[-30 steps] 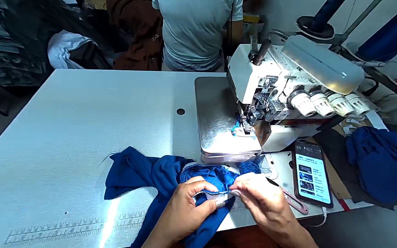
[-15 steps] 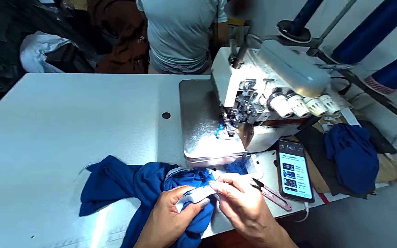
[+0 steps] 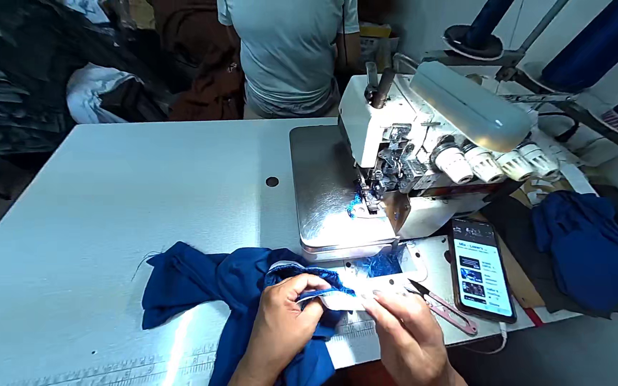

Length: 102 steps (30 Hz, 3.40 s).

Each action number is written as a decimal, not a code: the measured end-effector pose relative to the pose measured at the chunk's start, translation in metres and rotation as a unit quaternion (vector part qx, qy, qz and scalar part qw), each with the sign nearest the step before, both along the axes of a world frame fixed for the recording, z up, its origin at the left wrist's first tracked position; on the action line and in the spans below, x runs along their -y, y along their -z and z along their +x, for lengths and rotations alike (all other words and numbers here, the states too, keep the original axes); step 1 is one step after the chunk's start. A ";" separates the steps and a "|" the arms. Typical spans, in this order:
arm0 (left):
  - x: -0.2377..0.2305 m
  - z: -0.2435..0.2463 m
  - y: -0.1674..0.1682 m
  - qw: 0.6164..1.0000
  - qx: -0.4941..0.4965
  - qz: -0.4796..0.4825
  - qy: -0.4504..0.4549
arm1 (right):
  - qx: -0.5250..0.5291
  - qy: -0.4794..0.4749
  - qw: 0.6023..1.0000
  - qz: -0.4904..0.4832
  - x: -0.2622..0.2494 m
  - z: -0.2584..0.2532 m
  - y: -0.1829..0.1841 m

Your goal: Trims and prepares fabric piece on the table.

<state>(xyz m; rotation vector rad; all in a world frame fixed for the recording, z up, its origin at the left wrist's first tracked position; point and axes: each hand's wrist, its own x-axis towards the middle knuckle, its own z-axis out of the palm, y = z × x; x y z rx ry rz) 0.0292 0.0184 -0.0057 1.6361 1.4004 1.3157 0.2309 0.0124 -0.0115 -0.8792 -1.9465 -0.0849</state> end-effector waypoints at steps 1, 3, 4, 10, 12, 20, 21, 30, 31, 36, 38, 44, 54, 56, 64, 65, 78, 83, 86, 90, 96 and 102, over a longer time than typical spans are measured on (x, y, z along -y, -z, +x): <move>0.002 -0.006 -0.002 0.998 0.044 -0.031 0.036 | 0.009 -0.002 1.000 -0.021 -0.001 0.002 0.003; 0.006 -0.015 -0.008 0.991 0.091 -0.071 0.074 | 0.028 -0.005 0.996 -0.085 -0.002 0.007 0.001; 0.009 -0.018 -0.010 0.989 0.100 -0.075 0.084 | 0.033 -0.002 0.992 -0.123 0.000 0.011 -0.002; 0.012 -0.018 -0.010 0.994 0.074 -0.034 0.073 | 0.125 0.179 0.958 -0.186 0.010 0.057 -0.027; 0.011 -0.015 -0.011 0.994 0.081 -0.033 0.070 | 0.165 0.229 0.936 -0.212 0.013 0.067 -0.025; 0.012 -0.016 -0.015 0.978 0.153 -0.091 0.105 | 0.165 0.226 0.947 -0.156 0.009 0.074 -0.004; 0.012 -0.016 -0.014 0.978 0.154 -0.094 0.104 | 0.156 0.220 0.949 -0.161 0.008 0.075 -0.004; 0.014 -0.004 -0.017 0.982 0.139 -0.106 0.064 | 0.013 0.124 0.974 -0.188 0.006 0.049 -0.028; 0.014 -0.003 -0.017 0.982 0.143 -0.106 0.069 | -0.034 0.085 0.973 -0.211 0.007 0.040 -0.032; 0.012 0.001 -0.015 0.979 0.153 -0.108 0.086 | -0.106 -0.076 0.936 -0.327 0.009 0.006 -0.039; 0.012 0.001 -0.014 0.979 0.153 -0.104 0.082 | -0.086 -0.076 0.942 -0.316 0.010 -0.002 -0.038; 0.011 -0.005 -0.011 0.972 0.171 -0.099 0.127 | -0.203 -0.098 0.857 -0.464 -0.005 -0.004 -0.034; 0.014 -0.002 -0.009 0.930 0.332 -0.125 0.095 | -0.189 -0.084 0.892 -0.402 -0.007 -0.012 -0.023; 0.013 -0.002 -0.011 0.931 0.330 -0.132 0.077 | -0.188 -0.075 0.895 -0.397 -0.003 -0.011 -0.025; 0.015 0.005 -0.012 0.949 0.287 -0.122 0.037 | -0.071 -0.028 0.940 -0.334 0.021 -0.016 -0.047; 0.015 0.005 -0.011 0.949 0.288 -0.121 0.035 | -0.066 -0.020 0.946 -0.318 0.021 -0.017 -0.044; 0.015 0.004 -0.009 0.957 0.272 -0.100 0.034 | -0.056 -0.012 0.957 -0.284 0.017 -0.018 -0.035; 0.015 0.005 -0.009 0.958 0.266 -0.099 0.033 | -0.069 -0.008 0.939 -0.336 0.020 -0.020 -0.050; 0.015 0.005 -0.008 0.958 0.268 -0.097 0.032 | -0.067 -0.013 0.950 -0.304 0.018 -0.019 -0.039; 0.015 0.005 -0.008 0.959 0.267 -0.094 0.033 | -0.070 -0.015 0.955 -0.287 0.017 -0.019 -0.033; 0.016 0.005 -0.007 0.961 0.260 -0.088 0.034 | -0.089 -0.017 0.952 -0.293 0.019 -0.023 -0.030; 0.016 0.005 -0.008 0.955 0.277 -0.101 0.033 | -0.155 -0.014 0.952 -0.263 0.022 -0.033 -0.013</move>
